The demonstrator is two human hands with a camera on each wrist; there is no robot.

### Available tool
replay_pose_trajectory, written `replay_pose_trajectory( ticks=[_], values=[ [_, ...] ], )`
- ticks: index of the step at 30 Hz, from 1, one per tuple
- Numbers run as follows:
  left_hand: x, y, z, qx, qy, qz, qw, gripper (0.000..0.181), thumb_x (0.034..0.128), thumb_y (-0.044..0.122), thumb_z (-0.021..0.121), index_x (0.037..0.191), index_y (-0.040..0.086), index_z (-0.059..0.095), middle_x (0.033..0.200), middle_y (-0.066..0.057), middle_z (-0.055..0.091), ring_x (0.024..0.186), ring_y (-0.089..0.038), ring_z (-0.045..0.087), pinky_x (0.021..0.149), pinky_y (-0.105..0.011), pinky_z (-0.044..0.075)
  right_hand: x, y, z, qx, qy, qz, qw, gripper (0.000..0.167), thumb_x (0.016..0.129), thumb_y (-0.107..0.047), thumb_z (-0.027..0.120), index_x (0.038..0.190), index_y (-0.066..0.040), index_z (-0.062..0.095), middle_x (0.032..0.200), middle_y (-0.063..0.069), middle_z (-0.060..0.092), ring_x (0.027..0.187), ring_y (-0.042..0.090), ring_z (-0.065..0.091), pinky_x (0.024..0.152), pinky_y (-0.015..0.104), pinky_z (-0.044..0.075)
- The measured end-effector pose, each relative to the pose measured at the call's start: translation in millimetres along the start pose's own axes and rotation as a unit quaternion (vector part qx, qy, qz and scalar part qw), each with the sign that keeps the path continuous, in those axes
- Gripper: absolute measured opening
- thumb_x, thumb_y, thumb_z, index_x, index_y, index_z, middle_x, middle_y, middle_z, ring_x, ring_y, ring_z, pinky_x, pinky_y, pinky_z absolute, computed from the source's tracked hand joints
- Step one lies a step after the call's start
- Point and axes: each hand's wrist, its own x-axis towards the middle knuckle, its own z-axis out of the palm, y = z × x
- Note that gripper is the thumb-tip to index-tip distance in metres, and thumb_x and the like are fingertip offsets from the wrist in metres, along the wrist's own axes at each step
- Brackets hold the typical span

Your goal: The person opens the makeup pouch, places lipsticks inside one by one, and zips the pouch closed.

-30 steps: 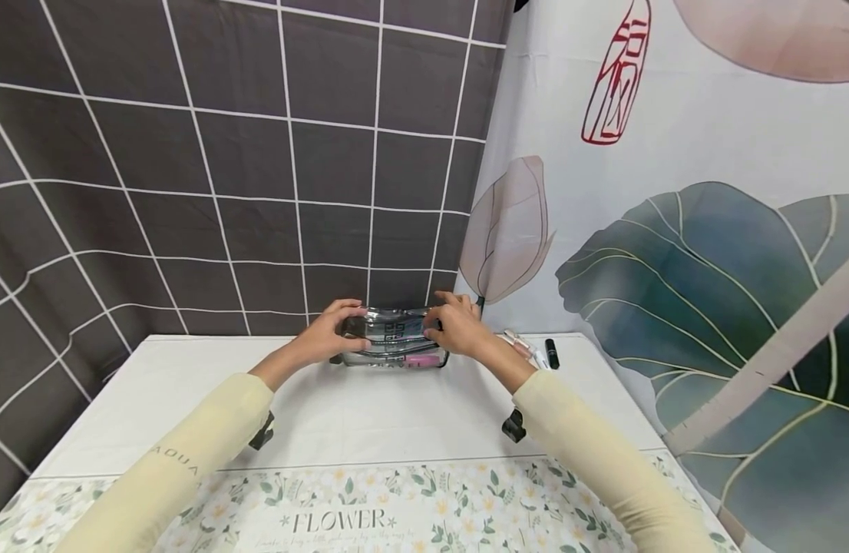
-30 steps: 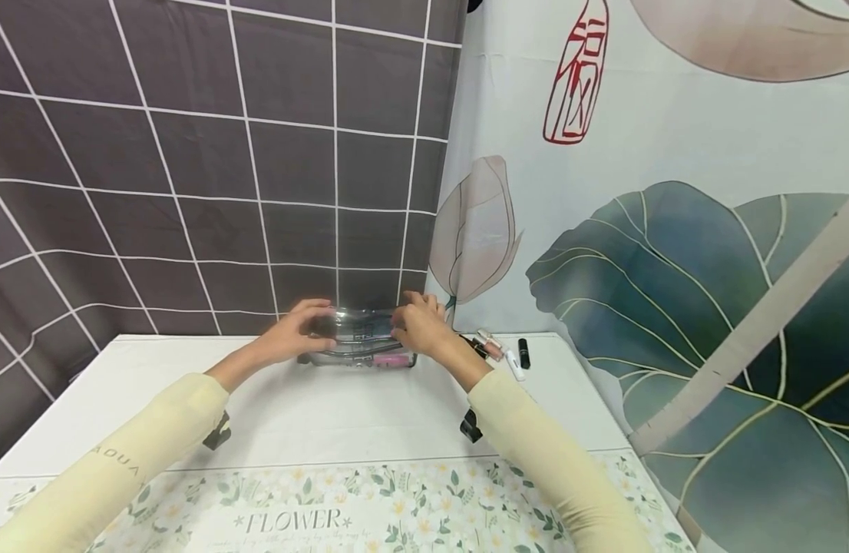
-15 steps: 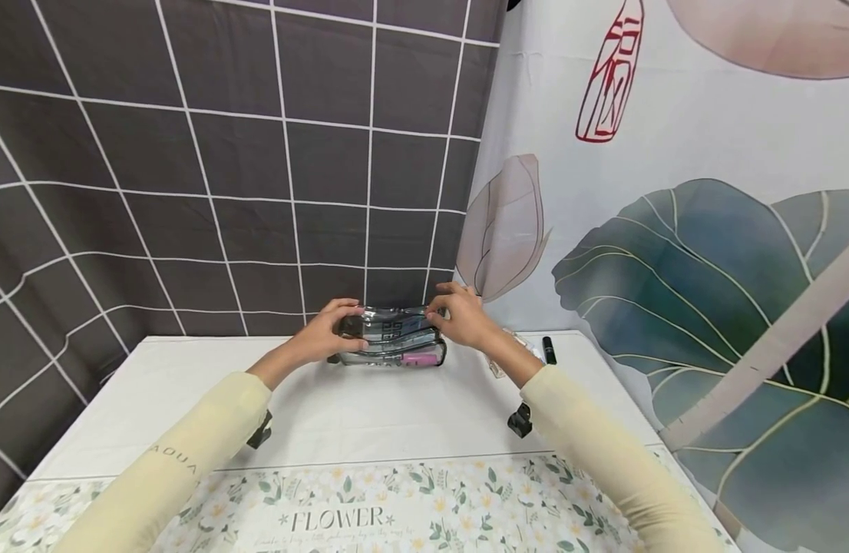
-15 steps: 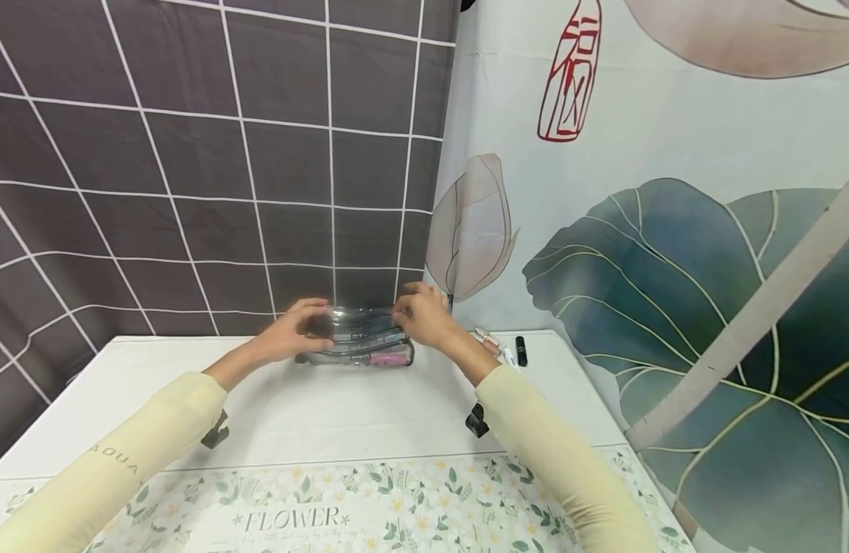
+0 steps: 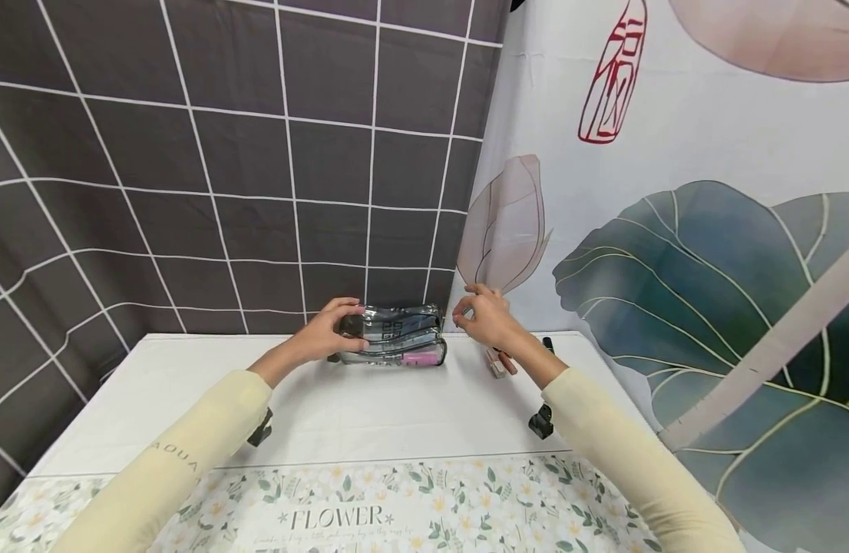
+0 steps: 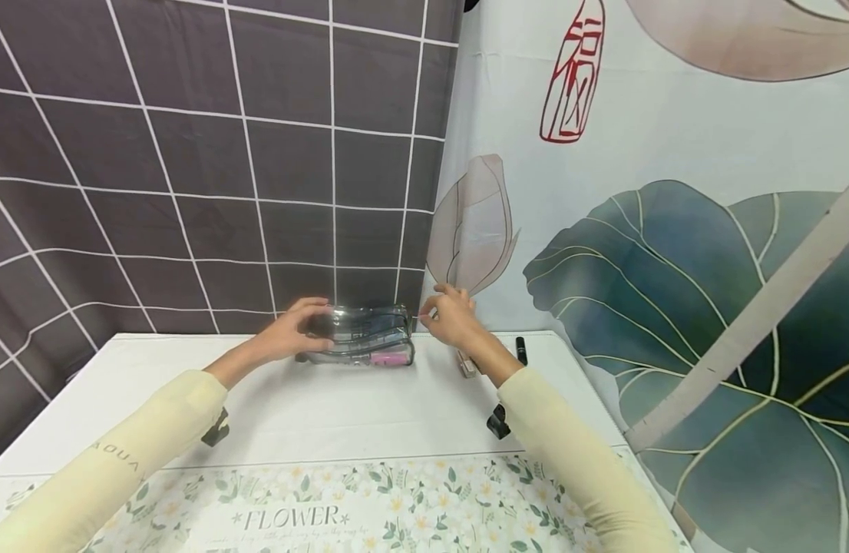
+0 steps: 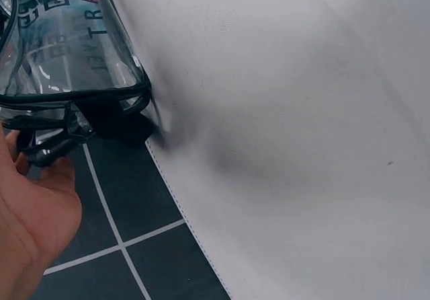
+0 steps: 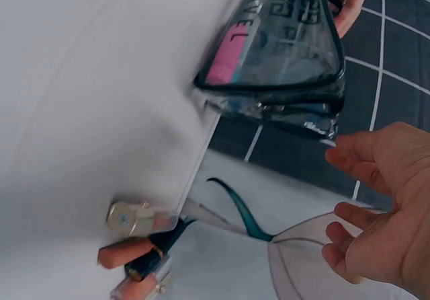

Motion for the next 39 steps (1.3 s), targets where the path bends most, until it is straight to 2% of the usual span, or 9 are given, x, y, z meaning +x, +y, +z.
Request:
replay_pose_trajectory(
  ticks=[8, 16, 19, 23, 26, 28, 30, 32, 39],
  values=[
    [12.8, -27.2, 2.8, 0.015, 0.001, -0.018, 0.9997, 0.088, 0.0853, 0.056, 0.097, 0.159, 0.020, 0.065, 0.175, -0.006, 0.040, 0.161, -0.042, 0.042, 0.127, -0.062, 0.047, -9.6, 17, -1, -0.007, -0.009, 0.033, 0.9994, 0.021, 0.107, -0.019, 0.070, 0.111, -0.005, 0.086, 0.174, 0.030, 0.047, 0.153, 0.061, 0.042, 0.120, 0.080, 0.034],
    [-7.6, 14.2, -3.7, 0.025, -0.004, -0.006, 0.9997, 0.086, 0.0895, 0.051, 0.094, 0.159, 0.011, 0.063, 0.174, -0.011, 0.040, 0.158, -0.042, 0.043, 0.123, -0.050, 0.050, -17.9, 33, 4, -0.021, -0.030, 0.069, 0.9969, 0.018, 0.102, -0.015, 0.074, 0.103, -0.002, 0.086, 0.173, 0.032, 0.046, 0.155, 0.064, 0.037, 0.123, 0.080, 0.030],
    [-12.6, 33.5, -6.4, 0.032, -0.011, -0.021, 0.9992, 0.085, 0.0913, 0.048, 0.092, 0.160, 0.010, 0.061, 0.176, -0.013, 0.039, 0.162, -0.045, 0.040, 0.128, -0.059, 0.046, -20.9, 38, 4, -0.031, -0.042, 0.082, 0.9953, 0.017, 0.100, -0.015, 0.075, 0.100, -0.002, 0.086, 0.171, 0.035, 0.046, 0.155, 0.064, 0.036, 0.122, 0.077, 0.031],
    [-1.8, 16.4, -4.1, 0.023, -0.012, -0.045, 0.9986, 0.089, 0.0864, 0.049, 0.097, 0.160, 0.014, 0.062, 0.178, -0.005, 0.039, 0.167, -0.039, 0.036, 0.133, -0.068, 0.037, -24.6, 42, 3, -0.043, -0.069, 0.114, 0.9901, 0.018, 0.095, -0.011, 0.075, 0.079, -0.003, 0.078, 0.164, 0.039, 0.051, 0.146, 0.064, 0.040, 0.117, 0.073, 0.033],
    [1.7, 6.8, -1.5, 0.024, -0.006, -0.035, 0.9991, 0.091, 0.0845, 0.055, 0.097, 0.159, 0.016, 0.063, 0.177, -0.003, 0.041, 0.165, -0.038, 0.039, 0.132, -0.066, 0.039, -28.1, 45, 3, -0.061, -0.095, 0.147, 0.9827, 0.032, 0.093, -0.011, 0.075, 0.064, -0.008, 0.064, 0.152, 0.038, 0.058, 0.134, 0.058, 0.044, 0.112, 0.069, 0.035],
    [-6.3, 29.2, -4.5, 0.022, -0.014, -0.033, 0.9991, 0.089, 0.0880, 0.050, 0.094, 0.161, 0.010, 0.061, 0.177, -0.012, 0.039, 0.165, -0.046, 0.036, 0.132, -0.070, 0.037, -30.5, 47, 5, -0.075, -0.109, 0.167, 0.9770, 0.037, 0.093, -0.010, 0.076, 0.059, -0.010, 0.060, 0.142, 0.035, 0.062, 0.126, 0.054, 0.045, 0.109, 0.066, 0.036],
    [-14.1, 49.5, -7.3, 0.015, -0.020, -0.028, 0.9993, 0.088, 0.0903, 0.046, 0.091, 0.161, 0.005, 0.059, 0.177, -0.018, 0.037, 0.164, -0.052, 0.033, 0.132, -0.074, 0.034, -33.2, 50, 6, -0.092, -0.118, 0.178, 0.9726, 0.036, 0.092, -0.012, 0.079, 0.061, -0.008, 0.063, 0.132, 0.032, 0.063, 0.122, 0.052, 0.045, 0.108, 0.065, 0.037],
    [-15.5, 53.3, -8.4, 0.010, -0.019, -0.028, 0.9994, 0.087, 0.0905, 0.045, 0.091, 0.161, 0.003, 0.059, 0.176, -0.019, 0.037, 0.164, -0.052, 0.033, 0.132, -0.073, 0.035, -34.8, 52, 7, -0.105, -0.126, 0.185, 0.9690, 0.034, 0.095, -0.014, 0.079, 0.064, -0.005, 0.068, 0.125, 0.029, 0.063, 0.120, 0.051, 0.044, 0.107, 0.064, 0.037],
    [-9.8, 36.8, -7.4, 0.002, -0.017, -0.027, 0.9995, 0.089, 0.0883, 0.046, 0.093, 0.160, 0.004, 0.060, 0.176, -0.018, 0.038, 0.163, -0.052, 0.036, 0.131, -0.070, 0.038, -39.2, 58, 14, -0.139, -0.136, 0.196, 0.9610, 0.029, 0.107, -0.025, 0.072, 0.096, 0.002, 0.071, 0.125, 0.032, 0.060, 0.123, 0.052, 0.045, 0.108, 0.066, 0.040]
  ],
)
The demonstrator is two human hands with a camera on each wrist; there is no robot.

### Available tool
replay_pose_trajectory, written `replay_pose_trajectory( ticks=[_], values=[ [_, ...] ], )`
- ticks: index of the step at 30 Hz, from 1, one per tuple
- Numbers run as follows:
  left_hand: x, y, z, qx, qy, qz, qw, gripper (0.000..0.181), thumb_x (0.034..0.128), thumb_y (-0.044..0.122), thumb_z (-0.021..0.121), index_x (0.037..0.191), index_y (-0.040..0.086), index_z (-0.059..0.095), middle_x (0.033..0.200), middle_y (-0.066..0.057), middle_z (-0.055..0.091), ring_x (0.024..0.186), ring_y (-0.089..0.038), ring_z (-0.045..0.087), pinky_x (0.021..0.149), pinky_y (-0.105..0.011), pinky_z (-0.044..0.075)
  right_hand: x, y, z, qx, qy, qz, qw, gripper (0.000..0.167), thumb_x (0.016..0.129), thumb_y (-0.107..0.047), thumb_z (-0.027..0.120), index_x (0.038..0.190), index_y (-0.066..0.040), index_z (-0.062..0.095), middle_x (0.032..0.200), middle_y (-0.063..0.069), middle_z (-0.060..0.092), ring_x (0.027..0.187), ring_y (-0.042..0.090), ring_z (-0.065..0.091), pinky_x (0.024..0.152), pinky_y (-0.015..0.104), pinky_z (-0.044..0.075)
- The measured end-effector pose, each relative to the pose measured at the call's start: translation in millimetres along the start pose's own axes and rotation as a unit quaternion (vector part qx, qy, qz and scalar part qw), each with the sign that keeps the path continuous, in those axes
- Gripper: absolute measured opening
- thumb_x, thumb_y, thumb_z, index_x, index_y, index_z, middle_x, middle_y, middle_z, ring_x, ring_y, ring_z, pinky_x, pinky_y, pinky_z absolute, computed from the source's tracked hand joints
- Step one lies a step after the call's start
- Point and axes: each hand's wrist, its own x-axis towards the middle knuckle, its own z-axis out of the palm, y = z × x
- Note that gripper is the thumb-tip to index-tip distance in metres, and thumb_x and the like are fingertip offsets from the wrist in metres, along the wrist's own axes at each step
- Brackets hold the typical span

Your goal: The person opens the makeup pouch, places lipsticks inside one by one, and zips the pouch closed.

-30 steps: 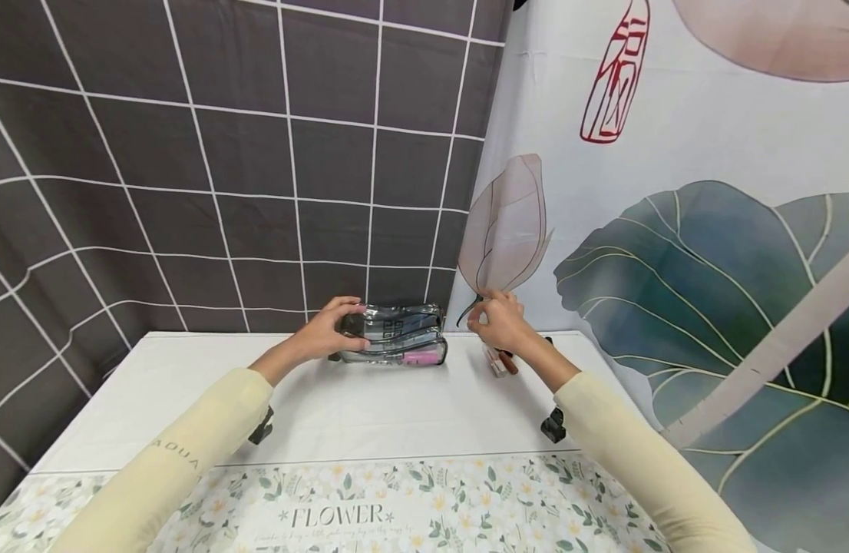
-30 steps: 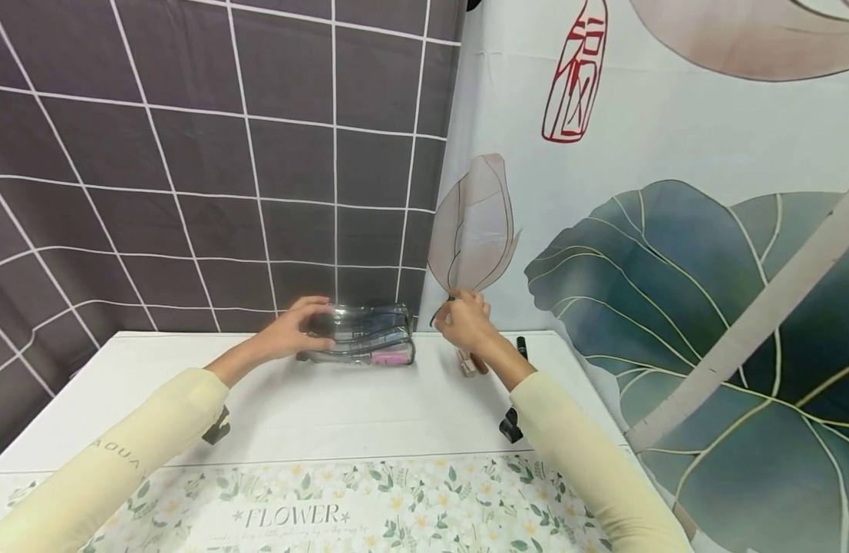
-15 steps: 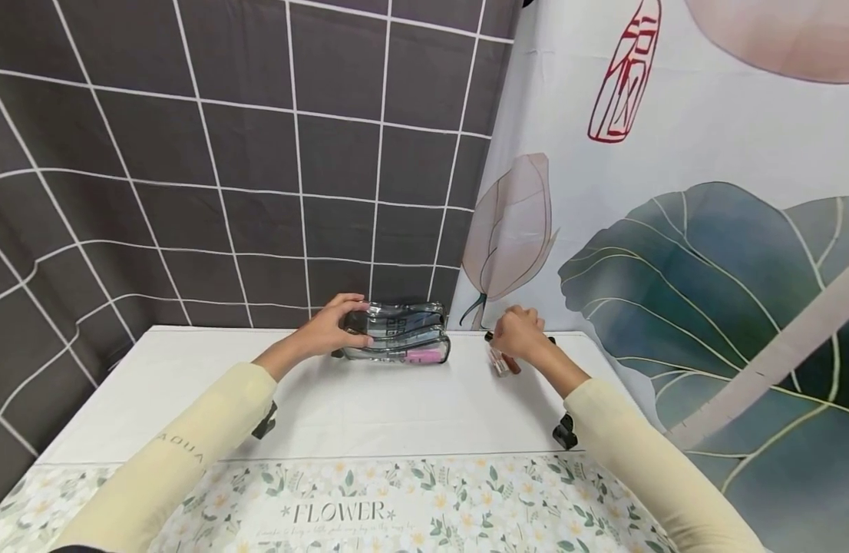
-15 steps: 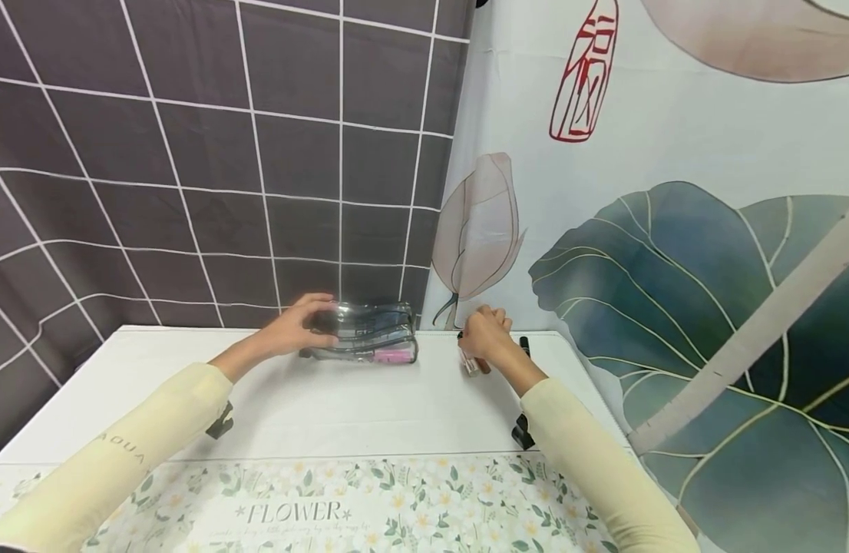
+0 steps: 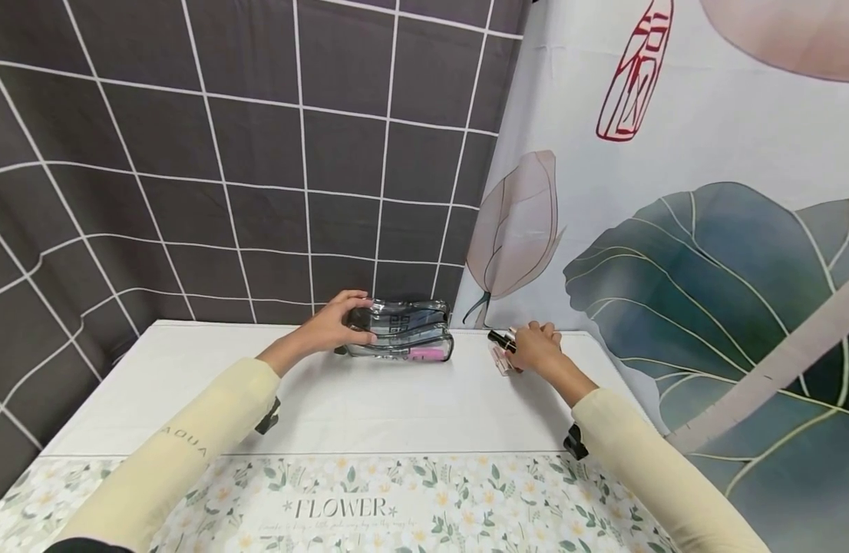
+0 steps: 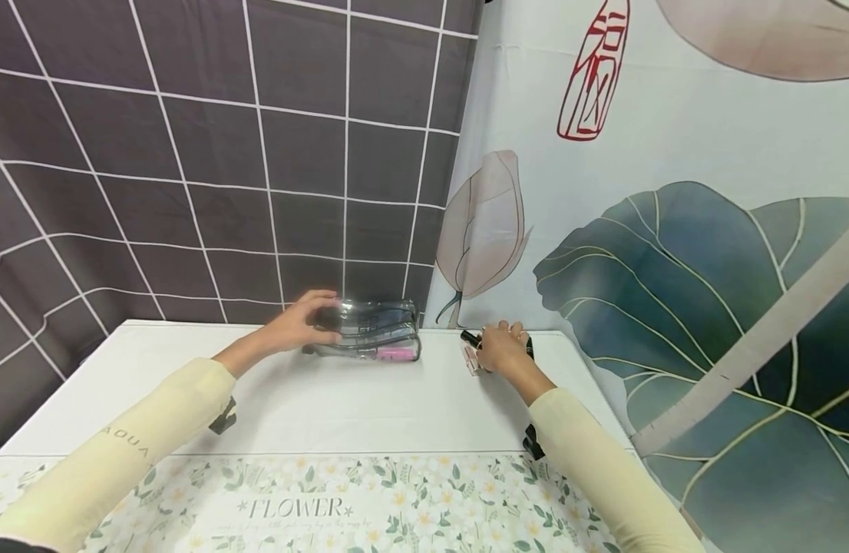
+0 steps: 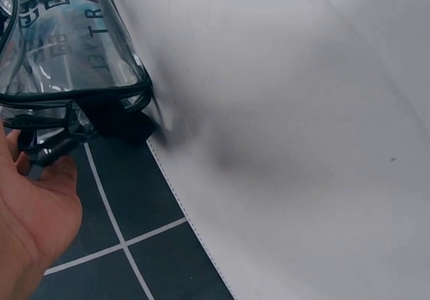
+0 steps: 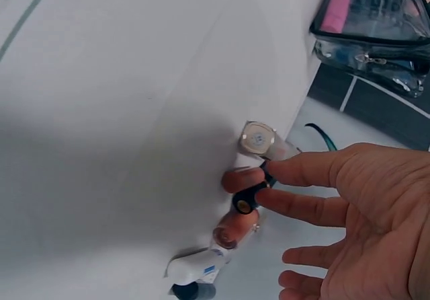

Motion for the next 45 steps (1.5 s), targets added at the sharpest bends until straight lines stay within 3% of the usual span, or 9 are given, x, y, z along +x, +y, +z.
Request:
replay_pose_trajectory(
  ticks=[4, 10, 11, 17, 21, 27, 33, 40, 45],
  values=[
    [2.6, -8.5, 0.8, -0.001, 0.002, 0.006, 1.0000, 0.087, 0.0894, 0.048, 0.093, 0.159, 0.006, 0.062, 0.175, -0.017, 0.039, 0.160, -0.051, 0.039, 0.128, -0.063, 0.045, -1.0, 0, 3, -0.007, 0.001, -0.004, 1.0000, 0.033, 0.109, -0.025, 0.069, 0.109, 0.007, 0.073, 0.127, 0.034, 0.061, 0.125, 0.055, 0.046, 0.108, 0.067, 0.042],
    [-5.5, 9.6, -1.4, -0.011, -0.002, -0.012, 0.9999, 0.089, 0.0884, 0.045, 0.093, 0.161, 0.005, 0.060, 0.178, -0.018, 0.036, 0.163, -0.053, 0.036, 0.131, -0.072, 0.038, -1.2, 1, 6, -0.010, 0.002, -0.006, 0.9999, 0.036, 0.111, -0.026, 0.066, 0.116, 0.009, 0.073, 0.127, 0.034, 0.061, 0.127, 0.056, 0.047, 0.110, 0.069, 0.041],
    [-3.3, 4.3, -0.4, -0.003, 0.003, -0.008, 1.0000, 0.088, 0.0890, 0.046, 0.093, 0.160, 0.006, 0.061, 0.177, -0.017, 0.037, 0.162, -0.052, 0.038, 0.130, -0.069, 0.040, -1.0, 2, 7, -0.010, 0.005, -0.006, 0.9999, 0.037, 0.111, -0.026, 0.066, 0.117, 0.010, 0.073, 0.127, 0.034, 0.061, 0.127, 0.056, 0.047, 0.111, 0.069, 0.041],
    [9.6, -25.9, 4.4, 0.035, 0.018, 0.013, 0.9991, 0.086, 0.0890, 0.053, 0.093, 0.158, 0.010, 0.064, 0.174, -0.013, 0.042, 0.160, -0.045, 0.042, 0.128, -0.063, 0.044, 1.7, 8, 15, -0.006, 0.023, -0.012, 0.9997, 0.036, 0.111, -0.026, 0.068, 0.109, 0.009, 0.073, 0.120, 0.033, 0.062, 0.122, 0.055, 0.048, 0.109, 0.069, 0.042],
    [11.0, -24.1, 5.1, 0.033, 0.014, 0.006, 0.9993, 0.088, 0.0869, 0.051, 0.095, 0.159, 0.011, 0.063, 0.176, -0.011, 0.041, 0.163, -0.044, 0.040, 0.130, -0.069, 0.039, 3.9, 14, 20, -0.007, 0.025, -0.018, 0.9995, 0.031, 0.109, -0.024, 0.070, 0.102, 0.006, 0.072, 0.121, 0.033, 0.062, 0.125, 0.058, 0.047, 0.110, 0.071, 0.041],
    [16.3, -31.3, 6.9, 0.044, 0.017, 0.008, 0.9989, 0.088, 0.0871, 0.051, 0.095, 0.159, 0.013, 0.063, 0.176, -0.009, 0.042, 0.163, -0.040, 0.041, 0.130, -0.065, 0.041, 2.2, 13, 18, -0.009, 0.036, -0.029, 0.9989, 0.031, 0.109, -0.025, 0.072, 0.097, 0.004, 0.072, 0.124, 0.034, 0.063, 0.130, 0.060, 0.047, 0.108, 0.070, 0.041],
    [17.9, -35.3, 7.3, 0.046, 0.020, -0.010, 0.9987, 0.088, 0.0840, 0.052, 0.097, 0.159, 0.019, 0.065, 0.177, 0.000, 0.043, 0.166, -0.033, 0.040, 0.133, -0.062, 0.040, -2.8, 6, 5, -0.014, 0.059, -0.040, 0.9974, 0.033, 0.109, -0.025, 0.070, 0.088, 0.001, 0.068, 0.126, 0.037, 0.062, 0.137, 0.063, 0.043, 0.110, 0.071, 0.038],
    [16.4, -28.9, 7.6, 0.056, 0.025, 0.001, 0.9981, 0.087, 0.0856, 0.052, 0.096, 0.158, 0.015, 0.065, 0.175, -0.005, 0.044, 0.163, -0.038, 0.043, 0.130, -0.064, 0.041, -1.2, -2, -16, -0.019, 0.086, -0.046, 0.9950, 0.040, 0.105, -0.026, 0.071, 0.073, -0.006, 0.060, 0.138, 0.041, 0.061, 0.142, 0.065, 0.041, 0.112, 0.074, 0.038],
    [0.5, 2.3, 2.4, 0.045, 0.015, -0.012, 0.9988, 0.084, 0.0891, 0.045, 0.093, 0.158, 0.008, 0.063, 0.176, -0.013, 0.042, 0.163, -0.046, 0.041, 0.130, -0.070, 0.039, 2.8, -20, -28, -0.007, 0.107, -0.062, 0.9922, 0.048, 0.108, -0.029, 0.068, 0.068, -0.005, 0.062, 0.155, 0.044, 0.055, 0.148, 0.065, 0.040, 0.116, 0.075, 0.037]
  ],
)
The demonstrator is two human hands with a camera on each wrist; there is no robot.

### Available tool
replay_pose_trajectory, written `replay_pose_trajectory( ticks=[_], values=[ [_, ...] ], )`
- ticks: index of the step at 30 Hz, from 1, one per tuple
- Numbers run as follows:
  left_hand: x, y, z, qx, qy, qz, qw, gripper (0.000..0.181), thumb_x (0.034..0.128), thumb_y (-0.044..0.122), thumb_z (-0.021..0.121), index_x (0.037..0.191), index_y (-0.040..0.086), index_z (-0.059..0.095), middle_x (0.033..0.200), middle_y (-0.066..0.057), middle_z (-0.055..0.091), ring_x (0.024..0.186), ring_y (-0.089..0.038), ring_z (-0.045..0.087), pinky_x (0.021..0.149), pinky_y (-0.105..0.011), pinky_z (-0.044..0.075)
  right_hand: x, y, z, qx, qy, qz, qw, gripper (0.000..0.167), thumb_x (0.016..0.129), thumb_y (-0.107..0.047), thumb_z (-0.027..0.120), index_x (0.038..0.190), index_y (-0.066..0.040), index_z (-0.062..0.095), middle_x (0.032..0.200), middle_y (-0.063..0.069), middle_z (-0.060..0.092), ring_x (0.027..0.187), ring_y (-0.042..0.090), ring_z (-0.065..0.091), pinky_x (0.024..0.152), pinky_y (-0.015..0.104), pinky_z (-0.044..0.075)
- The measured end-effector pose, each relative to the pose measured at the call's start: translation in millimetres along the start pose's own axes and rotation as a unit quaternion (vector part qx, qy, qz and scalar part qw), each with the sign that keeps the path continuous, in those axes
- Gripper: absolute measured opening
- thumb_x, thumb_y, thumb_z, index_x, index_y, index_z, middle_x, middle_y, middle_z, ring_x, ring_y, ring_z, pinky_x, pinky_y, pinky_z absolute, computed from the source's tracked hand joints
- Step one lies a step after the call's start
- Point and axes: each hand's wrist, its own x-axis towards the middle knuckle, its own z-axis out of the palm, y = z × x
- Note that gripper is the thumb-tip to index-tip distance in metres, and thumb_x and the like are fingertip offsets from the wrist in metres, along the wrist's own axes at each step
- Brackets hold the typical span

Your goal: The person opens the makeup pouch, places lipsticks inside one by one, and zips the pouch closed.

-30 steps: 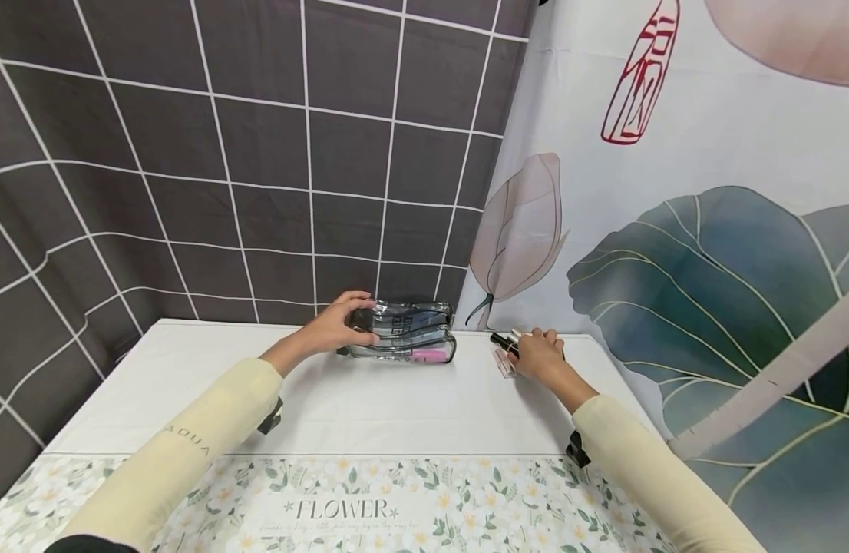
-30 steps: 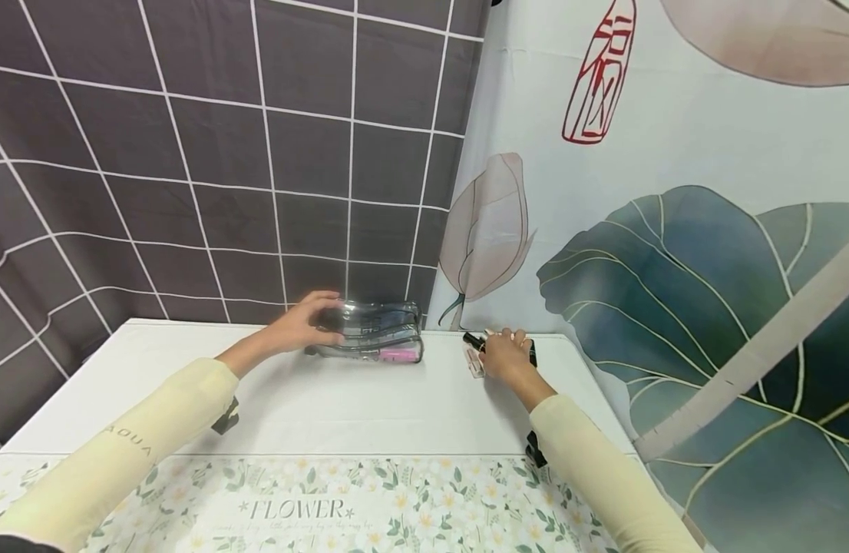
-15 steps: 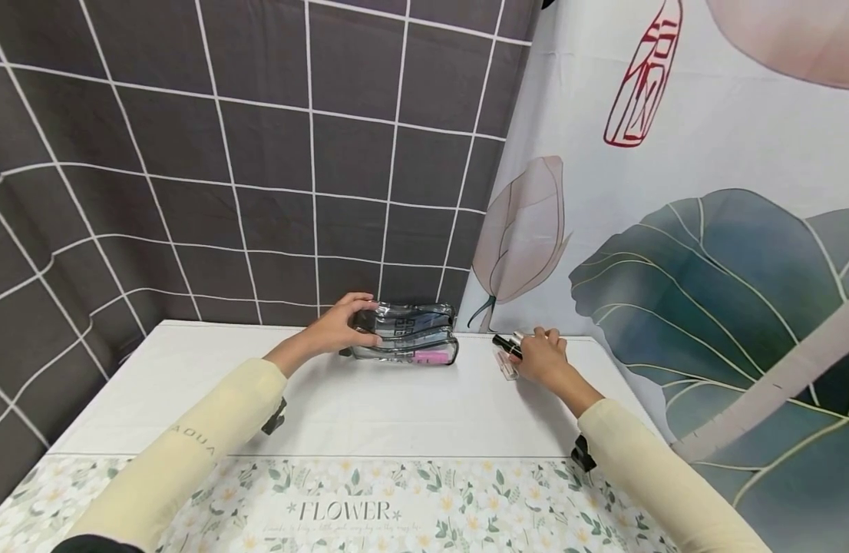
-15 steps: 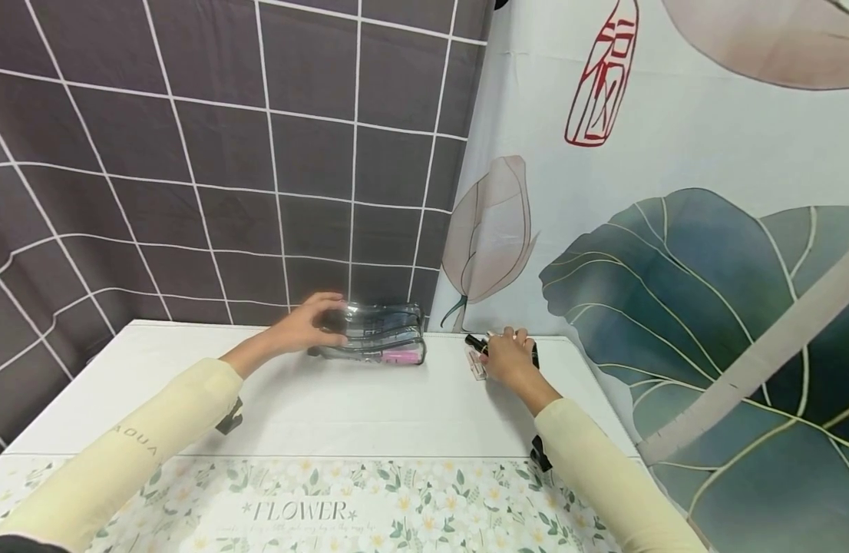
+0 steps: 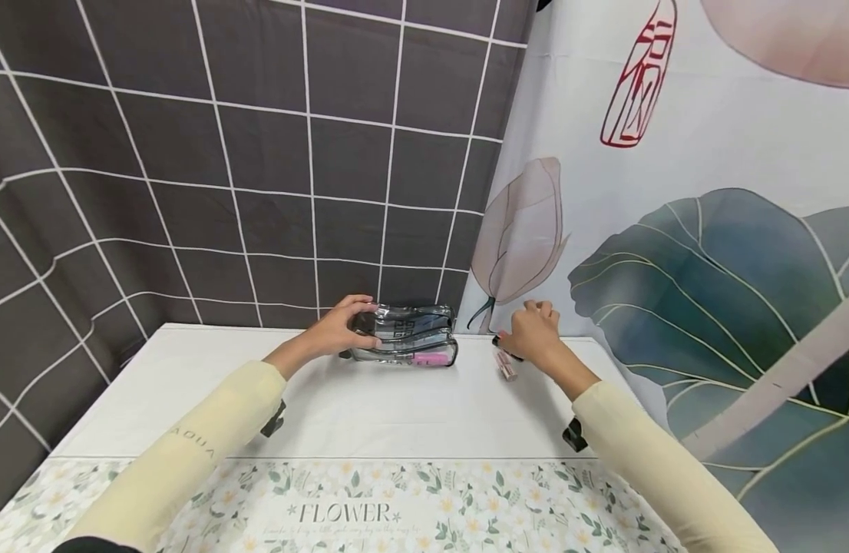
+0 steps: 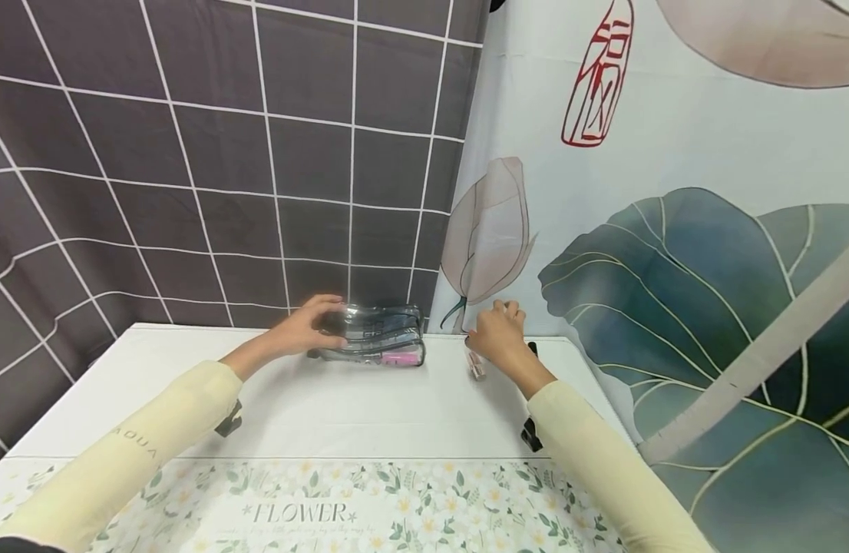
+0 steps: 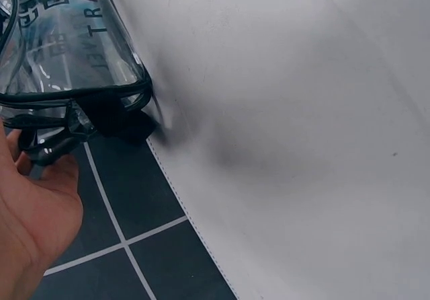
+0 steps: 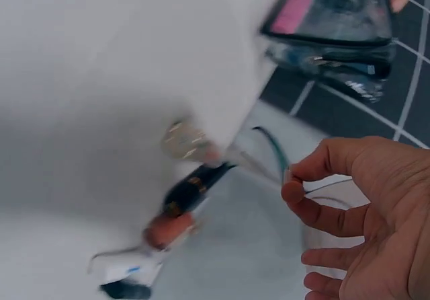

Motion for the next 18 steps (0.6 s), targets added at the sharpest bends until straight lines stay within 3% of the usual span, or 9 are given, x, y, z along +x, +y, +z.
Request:
replay_pose_trajectory(
  ticks=[2, 7, 12, 13, 18],
  values=[
    [7.6, -13.2, 3.1, -0.018, -0.006, -0.003, 0.9998, 0.087, 0.0866, 0.049, 0.095, 0.158, 0.012, 0.064, 0.177, -0.010, 0.041, 0.167, -0.046, 0.037, 0.132, -0.075, 0.034, 1.7, -8, -5, 0.004, 0.015, -0.002, 0.9999, 0.050, 0.109, -0.030, 0.068, 0.068, -0.003, 0.063, 0.155, 0.044, 0.055, 0.147, 0.065, 0.041, 0.116, 0.074, 0.038],
    [30.3, -61.9, 14.5, -0.015, 0.009, 0.006, 0.9998, 0.092, 0.0790, 0.061, 0.099, 0.157, 0.023, 0.067, 0.176, 0.002, 0.043, 0.166, -0.038, 0.040, 0.131, -0.069, 0.039, 7.4, -28, -14, 0.034, 0.040, -0.017, 0.9985, 0.053, 0.109, -0.030, 0.070, 0.064, -0.003, 0.061, 0.159, 0.040, 0.054, 0.148, 0.062, 0.040, 0.116, 0.072, 0.038],
    [14.4, -33.9, 8.2, 0.004, 0.005, 0.018, 0.9998, 0.087, 0.0858, 0.052, 0.096, 0.158, 0.015, 0.065, 0.176, -0.006, 0.043, 0.161, -0.039, 0.044, 0.129, -0.058, 0.045, 13.0, -39, -20, 0.069, 0.050, -0.039, 0.9956, 0.042, 0.106, -0.025, 0.071, 0.070, -0.002, 0.071, 0.165, 0.037, 0.051, 0.152, 0.061, 0.036, 0.120, 0.073, 0.033],
    [12.4, -29.9, 7.1, -0.001, 0.002, 0.023, 0.9997, 0.088, 0.0863, 0.051, 0.095, 0.159, 0.012, 0.064, 0.176, -0.009, 0.042, 0.161, -0.042, 0.043, 0.129, -0.060, 0.045, 13.7, -41, -21, 0.071, 0.054, -0.044, 0.9950, 0.040, 0.106, -0.024, 0.071, 0.073, -0.001, 0.074, 0.164, 0.037, 0.052, 0.152, 0.061, 0.036, 0.120, 0.074, 0.032],
    [10.1, -23.5, 4.0, -0.010, -0.001, 0.022, 0.9997, 0.089, 0.0857, 0.049, 0.096, 0.158, 0.010, 0.064, 0.176, -0.012, 0.042, 0.162, -0.044, 0.042, 0.131, -0.063, 0.042, 16.1, -50, -25, 0.085, 0.073, -0.069, 0.9913, 0.028, 0.103, -0.019, 0.074, 0.084, 0.000, 0.080, 0.166, 0.033, 0.052, 0.155, 0.058, 0.033, 0.123, 0.075, 0.028]
  ],
)
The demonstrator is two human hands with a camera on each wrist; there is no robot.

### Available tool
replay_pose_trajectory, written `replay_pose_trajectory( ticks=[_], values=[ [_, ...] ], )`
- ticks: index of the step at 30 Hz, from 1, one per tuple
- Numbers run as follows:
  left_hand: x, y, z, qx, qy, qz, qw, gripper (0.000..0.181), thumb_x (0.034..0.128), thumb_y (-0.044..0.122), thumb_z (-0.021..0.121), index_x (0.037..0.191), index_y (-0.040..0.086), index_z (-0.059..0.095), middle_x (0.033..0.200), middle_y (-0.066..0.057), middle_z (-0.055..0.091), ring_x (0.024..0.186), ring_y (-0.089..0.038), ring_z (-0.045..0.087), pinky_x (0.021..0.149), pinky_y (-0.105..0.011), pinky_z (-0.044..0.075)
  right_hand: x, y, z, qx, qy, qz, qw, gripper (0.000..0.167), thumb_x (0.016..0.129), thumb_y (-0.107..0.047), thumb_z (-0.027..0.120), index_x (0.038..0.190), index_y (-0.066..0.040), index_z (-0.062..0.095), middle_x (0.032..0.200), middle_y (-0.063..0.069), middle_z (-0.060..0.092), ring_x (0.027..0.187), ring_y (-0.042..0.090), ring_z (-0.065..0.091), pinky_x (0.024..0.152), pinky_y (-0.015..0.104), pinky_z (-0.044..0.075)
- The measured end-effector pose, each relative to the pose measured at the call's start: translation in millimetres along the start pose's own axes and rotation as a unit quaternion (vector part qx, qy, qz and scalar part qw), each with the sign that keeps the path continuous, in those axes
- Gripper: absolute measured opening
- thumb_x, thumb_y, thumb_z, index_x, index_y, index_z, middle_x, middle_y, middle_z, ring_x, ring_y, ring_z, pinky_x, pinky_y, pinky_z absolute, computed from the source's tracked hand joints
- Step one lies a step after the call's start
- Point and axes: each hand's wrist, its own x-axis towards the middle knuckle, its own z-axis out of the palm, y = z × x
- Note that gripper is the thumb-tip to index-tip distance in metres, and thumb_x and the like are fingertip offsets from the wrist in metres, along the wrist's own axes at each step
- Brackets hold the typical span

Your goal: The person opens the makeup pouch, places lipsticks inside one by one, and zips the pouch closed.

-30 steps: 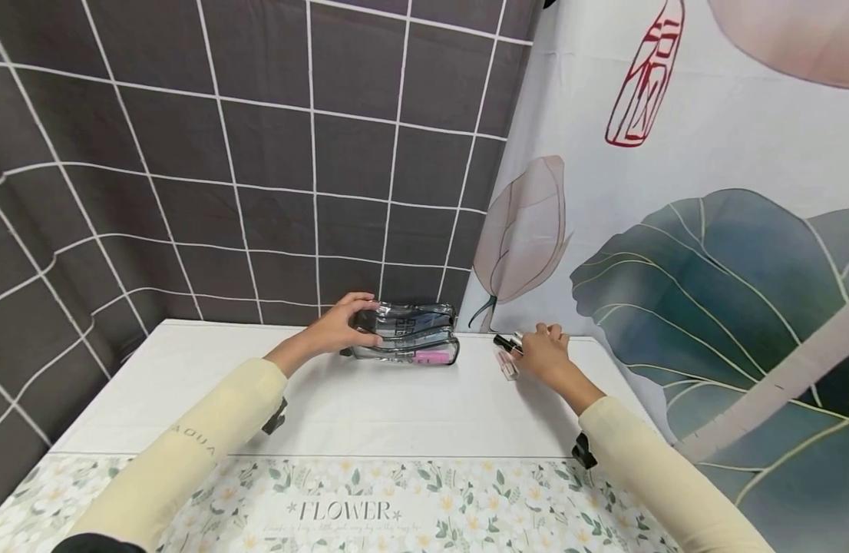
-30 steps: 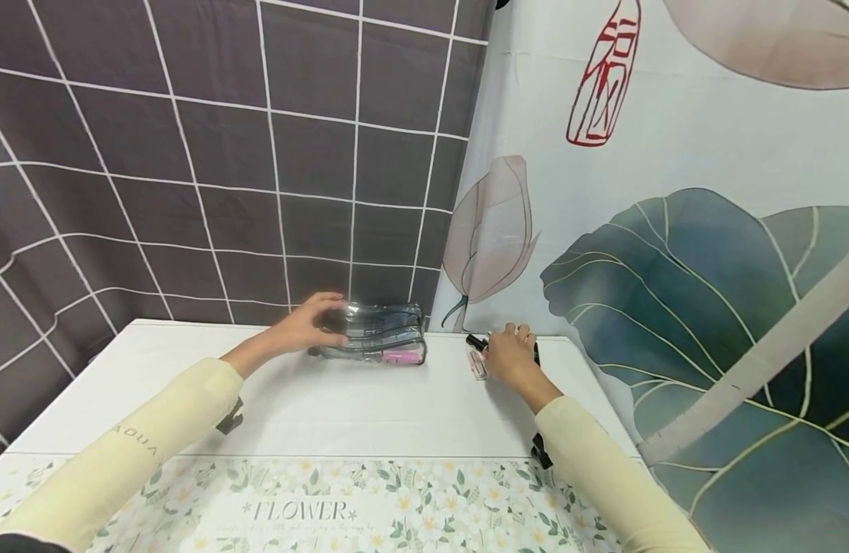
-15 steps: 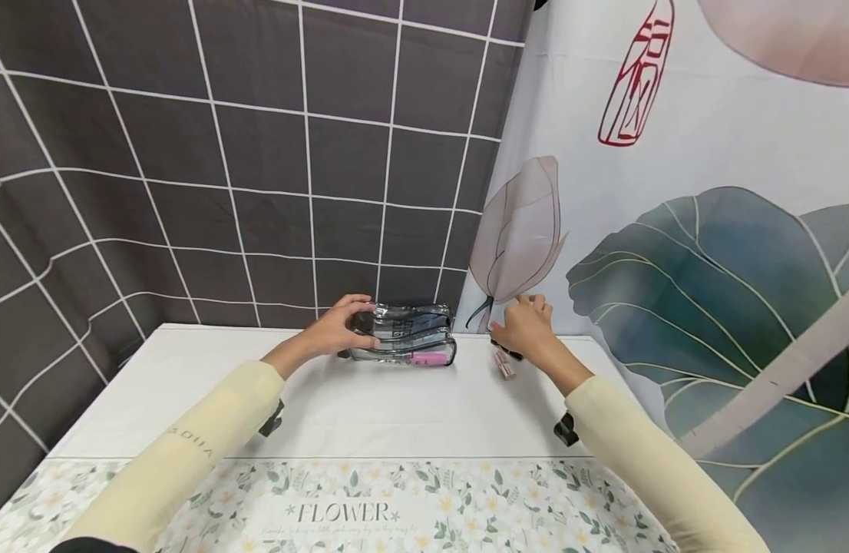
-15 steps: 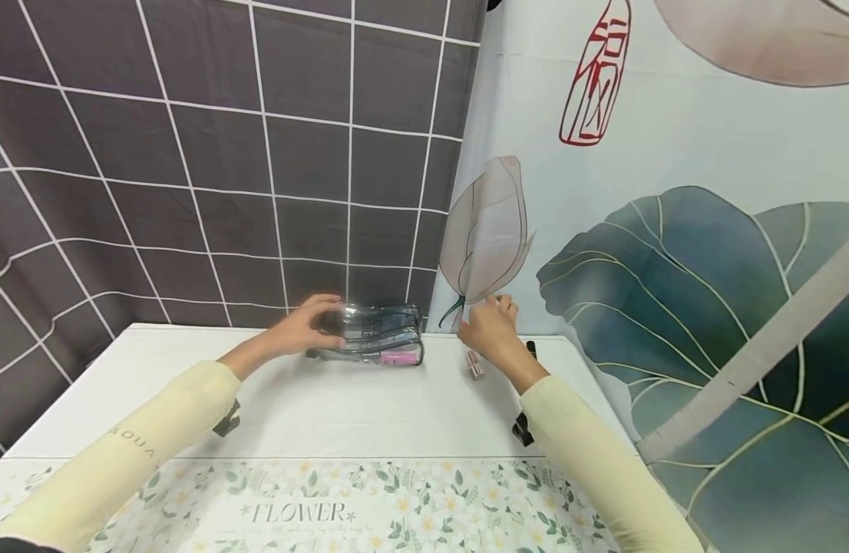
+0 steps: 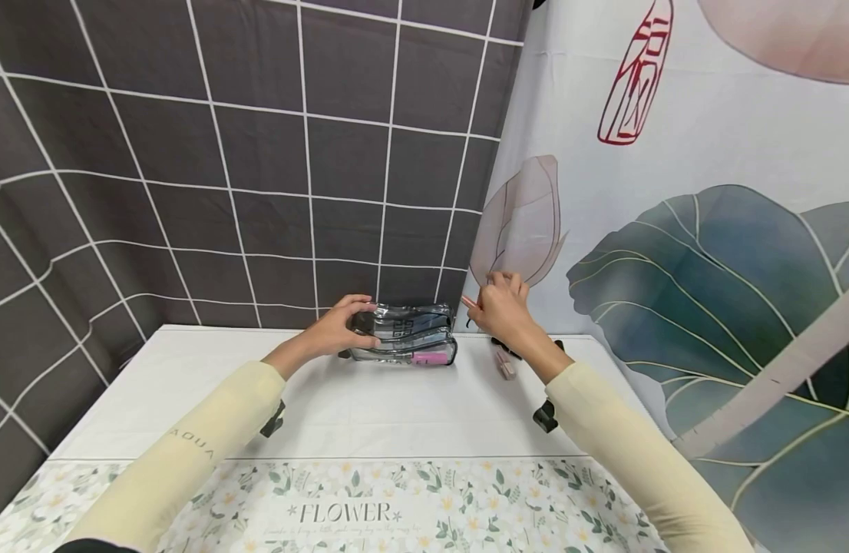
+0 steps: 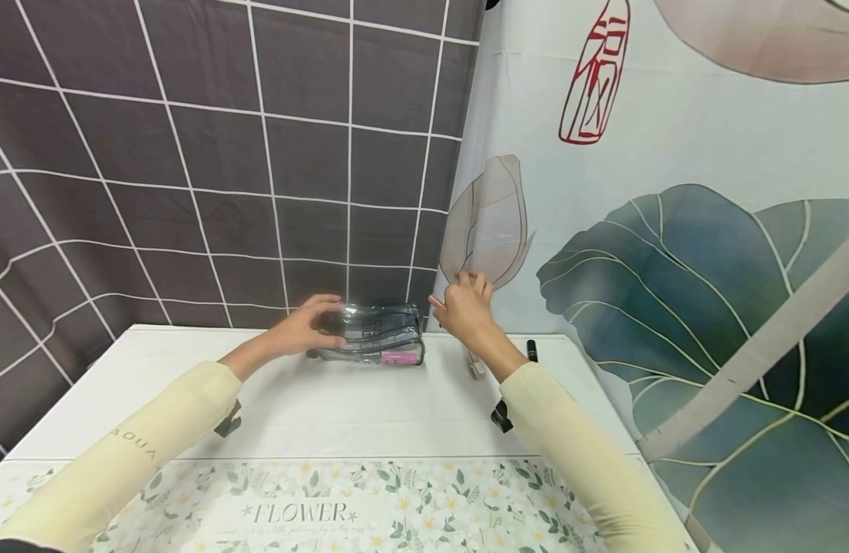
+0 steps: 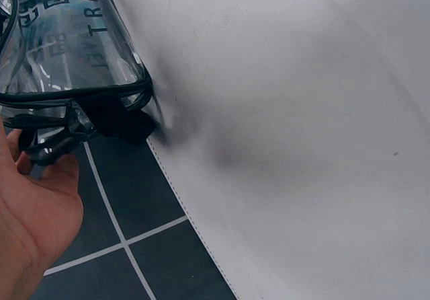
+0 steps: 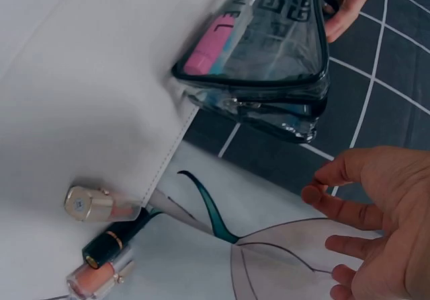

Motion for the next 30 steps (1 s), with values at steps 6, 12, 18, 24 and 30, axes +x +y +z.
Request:
replay_pose_trajectory(
  ticks=[6, 12, 18, 24, 30],
  values=[
    [3.9, -9.6, 3.8, 0.004, 0.000, -0.029, 0.9996, 0.087, 0.0849, 0.051, 0.097, 0.158, 0.019, 0.065, 0.177, 0.002, 0.041, 0.166, -0.033, 0.040, 0.133, -0.056, 0.041, 0.4, -7, 3, 0.003, 0.010, -0.018, 0.9998, 0.025, 0.106, -0.016, 0.073, 0.088, -0.001, 0.080, 0.166, 0.032, 0.053, 0.157, 0.056, 0.034, 0.126, 0.076, 0.026],
    [-1.5, -3.0, 0.9, 0.001, -0.005, -0.009, 0.9999, 0.089, 0.0865, 0.050, 0.096, 0.160, 0.013, 0.063, 0.177, -0.007, 0.041, 0.166, -0.039, 0.039, 0.133, -0.062, 0.040, 1.7, -17, 6, 0.002, 0.023, -0.039, 0.9990, 0.039, 0.115, -0.031, 0.068, 0.090, -0.003, 0.079, 0.167, 0.031, 0.052, 0.157, 0.056, 0.035, 0.125, 0.076, 0.029],
    [1.8, -1.2, -1.2, -0.012, -0.003, -0.003, 0.9999, 0.090, 0.0866, 0.049, 0.096, 0.160, 0.011, 0.062, 0.177, -0.011, 0.040, 0.164, -0.043, 0.040, 0.132, -0.060, 0.042, 3.7, -26, 9, -0.006, 0.018, -0.048, 0.9987, 0.026, 0.113, -0.024, 0.071, 0.100, -0.004, 0.081, 0.171, 0.029, 0.050, 0.159, 0.055, 0.034, 0.127, 0.075, 0.030],
    [7.3, -9.6, 2.1, -0.001, 0.004, -0.027, 0.9996, 0.088, 0.0840, 0.051, 0.098, 0.159, 0.019, 0.065, 0.176, -0.001, 0.042, 0.161, -0.034, 0.046, 0.129, -0.053, 0.047, 5.3, -31, 15, -0.007, 0.011, -0.069, 0.9975, 0.023, 0.113, -0.024, 0.071, 0.104, -0.006, 0.082, 0.173, 0.029, 0.048, 0.160, 0.056, 0.034, 0.128, 0.075, 0.030],
    [14.6, -30.3, 8.4, -0.016, 0.005, -0.031, 0.9994, 0.089, 0.0811, 0.052, 0.100, 0.158, 0.023, 0.066, 0.177, 0.002, 0.041, 0.165, -0.034, 0.042, 0.132, -0.057, 0.043, 3.6, -39, 23, -0.017, 0.007, -0.093, 0.9955, 0.019, 0.113, -0.023, 0.071, 0.108, -0.008, 0.082, 0.171, 0.029, 0.050, 0.161, 0.056, 0.035, 0.127, 0.075, 0.032]
  ],
)
